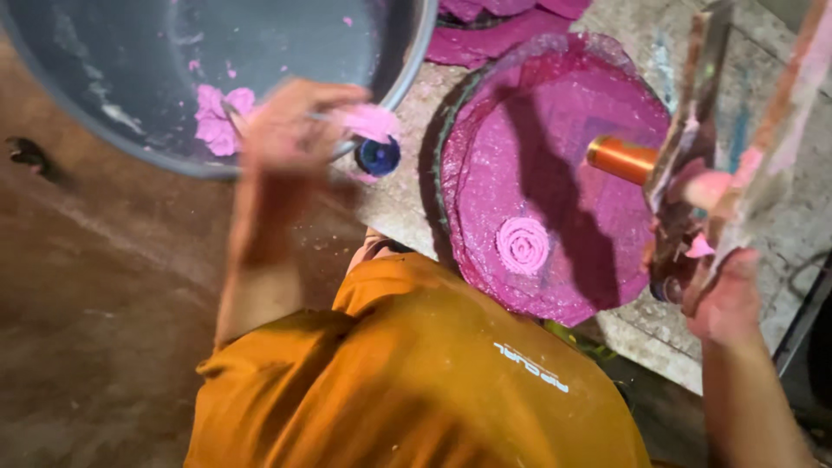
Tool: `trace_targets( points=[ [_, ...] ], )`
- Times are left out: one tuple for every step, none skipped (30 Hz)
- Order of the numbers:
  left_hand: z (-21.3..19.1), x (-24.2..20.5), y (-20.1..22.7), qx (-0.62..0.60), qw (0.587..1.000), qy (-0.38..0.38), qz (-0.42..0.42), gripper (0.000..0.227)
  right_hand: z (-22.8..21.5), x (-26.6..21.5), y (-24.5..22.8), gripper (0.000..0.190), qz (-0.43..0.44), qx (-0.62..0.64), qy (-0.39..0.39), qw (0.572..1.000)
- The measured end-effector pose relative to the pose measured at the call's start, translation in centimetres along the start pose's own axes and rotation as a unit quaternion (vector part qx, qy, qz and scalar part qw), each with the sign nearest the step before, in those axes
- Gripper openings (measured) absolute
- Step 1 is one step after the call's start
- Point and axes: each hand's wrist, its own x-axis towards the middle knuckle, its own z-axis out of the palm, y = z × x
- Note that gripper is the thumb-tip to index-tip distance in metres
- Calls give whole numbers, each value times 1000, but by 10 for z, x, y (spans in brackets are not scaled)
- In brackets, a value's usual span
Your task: The person loads pink paste into a handheld extruder and pipes rose-shaped swirls onto a pink circular mat placed in a woven basket. They repeatedly refill the extruder from a metal bowl and continue piping until the mat is filled with rose patterns.
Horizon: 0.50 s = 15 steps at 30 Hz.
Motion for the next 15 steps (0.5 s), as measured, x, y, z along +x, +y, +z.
trace_targets(
  points=[
    [-21,1,6,27,995,32,-90,25,0,-2,-2,90,-4,-4,-8,1000],
    [-34,2,11,51,981,61,-179,28,1,-2,-4,90,-9,-9,-17,1000],
    [-41,1,18,78,975,108,-179,27,3,-1,-4,89,-7,-15,-14,1000],
    [-46,1,24,106,966,155,-178,28,5,2,-4,88,-6,-21,-11,1000],
    [-45,5,28,107,964,165,-178,30,7,5,-4,88,-3,-27,-7,1000],
    [-43,11,30,109,962,174,-177,31,11,8,-4,89,1,-35,-12,999],
    [-39,19,31,110,961,183,-175,33,14,11,-4,90,3,-43,-15,999],
    [-30,23,33,38,983,141,-109,35,18,16,-4,92,5,-50,-19,999],
    [-17,27,33,-41,994,94,-43,38,23,17,-4,84,25,-59,-10,998],
    [4,32,30,-185,980,48,-61,45,26,20,-3,78,46,-67,-1,997],
    [31,37,24,-328,941,-2,-77,52,29,25,-2,75,64,-76,12,995],
    [61,44,17,-464,880,-52,-91,61,30,29,-4,76,82,-99,-56,990],
    [92,48,9,-589,795,-104,-106,70,29,29,-7,80,103,-121,-121,980],
    [116,49,-2,-673,718,-133,-115,74,31,31,-6,88,125,-142,-184,965],
    [142,51,-12,-745,634,-160,-132,78,32,33,-6,81,188,-184,-169,950]
  ],
)
